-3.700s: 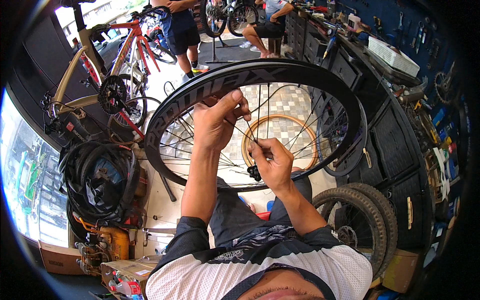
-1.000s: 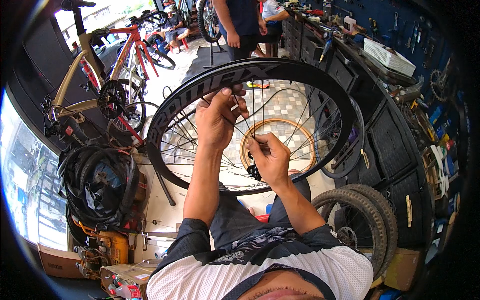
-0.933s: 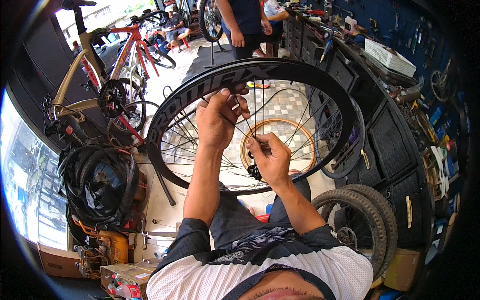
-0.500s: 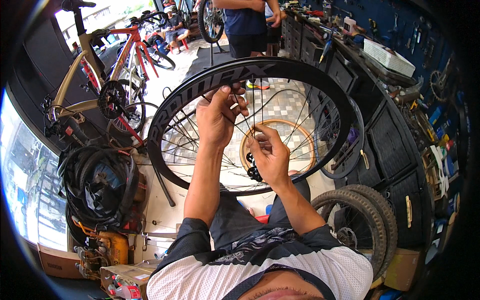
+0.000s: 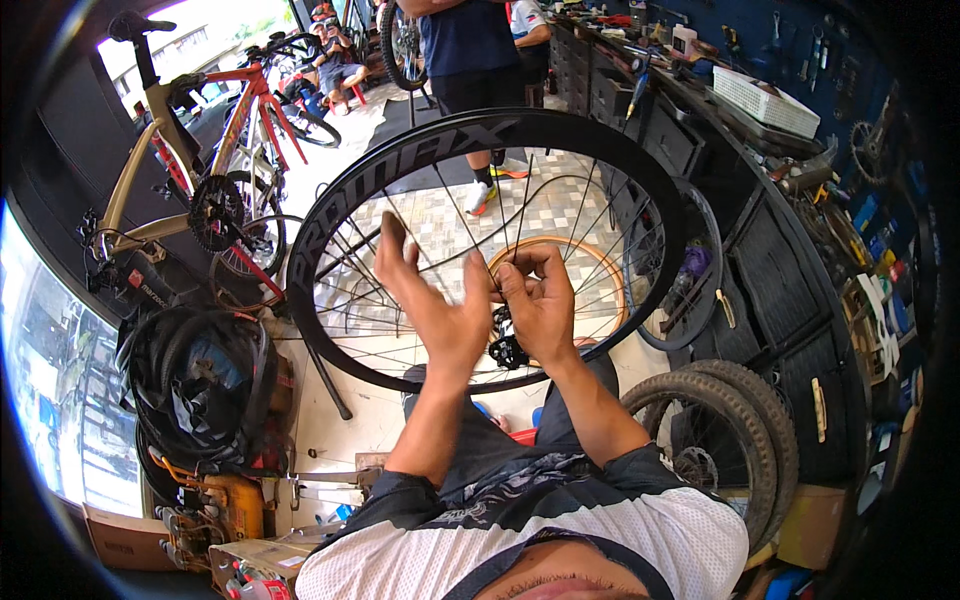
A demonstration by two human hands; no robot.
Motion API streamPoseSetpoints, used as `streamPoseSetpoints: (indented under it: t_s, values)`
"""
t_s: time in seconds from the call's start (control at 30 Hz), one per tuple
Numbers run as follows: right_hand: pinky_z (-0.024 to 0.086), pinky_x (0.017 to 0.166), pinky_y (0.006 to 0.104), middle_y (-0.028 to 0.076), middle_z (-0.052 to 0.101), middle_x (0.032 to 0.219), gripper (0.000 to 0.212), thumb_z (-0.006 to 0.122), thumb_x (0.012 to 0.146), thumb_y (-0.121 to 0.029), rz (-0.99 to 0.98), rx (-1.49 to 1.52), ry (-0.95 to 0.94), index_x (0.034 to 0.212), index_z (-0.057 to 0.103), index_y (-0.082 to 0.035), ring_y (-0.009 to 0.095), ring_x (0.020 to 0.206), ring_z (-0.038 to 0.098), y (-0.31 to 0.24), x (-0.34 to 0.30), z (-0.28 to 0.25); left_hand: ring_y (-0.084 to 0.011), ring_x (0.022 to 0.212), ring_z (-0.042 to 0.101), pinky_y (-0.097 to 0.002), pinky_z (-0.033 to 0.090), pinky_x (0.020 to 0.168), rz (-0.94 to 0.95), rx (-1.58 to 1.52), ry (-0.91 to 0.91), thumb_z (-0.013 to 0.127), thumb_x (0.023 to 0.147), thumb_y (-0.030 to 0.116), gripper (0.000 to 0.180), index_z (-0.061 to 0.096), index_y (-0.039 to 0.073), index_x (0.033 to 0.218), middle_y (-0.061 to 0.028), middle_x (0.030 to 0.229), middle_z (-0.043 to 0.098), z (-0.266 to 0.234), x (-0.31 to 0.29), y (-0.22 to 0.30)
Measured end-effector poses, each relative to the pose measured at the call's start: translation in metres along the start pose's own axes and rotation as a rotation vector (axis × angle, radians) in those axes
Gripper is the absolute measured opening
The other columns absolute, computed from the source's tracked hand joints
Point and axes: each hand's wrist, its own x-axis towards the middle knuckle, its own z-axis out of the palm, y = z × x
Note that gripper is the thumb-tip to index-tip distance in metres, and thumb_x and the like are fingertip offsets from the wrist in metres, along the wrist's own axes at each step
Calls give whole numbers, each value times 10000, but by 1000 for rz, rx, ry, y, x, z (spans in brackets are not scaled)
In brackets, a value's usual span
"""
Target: The person laces a bicycle wheel by threading spokes through the hub and rim, tightening them by hand, and adjusting the wheel's alignment. The person handles the wheel, spokes, and hub while seated on the floor.
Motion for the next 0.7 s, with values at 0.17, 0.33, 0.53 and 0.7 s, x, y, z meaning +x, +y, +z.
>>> streamPoseSetpoints:
  t_s: [0.17,0.33,0.53,0.7]
  values:
    - [599,741,297,120,702,947,275,655,1059,-118,-25,-64,38,1260,518,10,184,889,758,6,-4,-7,-341,1604,249,-474,217,1298,141,-245,-195,654,947,-32,843,188,-53,1648,-241,1700,241,8,-7,38]
    - [565,699,300,147,730,918,283,669,1041,-122,-177,-269,22,1254,532,3,167,838,742,2,-10,-12,-320,1518,405,-437,314,1258,-170,-490,-296,673,1016,88,714,299,-74,1602,-247,1584,450,45,19,29]
    - [567,662,304,123,736,818,243,685,1036,-93,-30,-211,22,1222,555,-9,168,755,750,-4,-10,-15,-155,1026,693,-336,529,975,-404,-610,-441,778,984,230,376,707,-40,1237,-98,1146,766,60,59,28]
    - [569,654,304,123,732,792,251,683,1035,-92,25,-202,1,1227,555,6,157,756,752,-10,-6,-18,-192,1009,725,-374,559,953,-449,-688,-485,776,980,203,320,711,-34,1185,-120,1122,771,66,70,10]
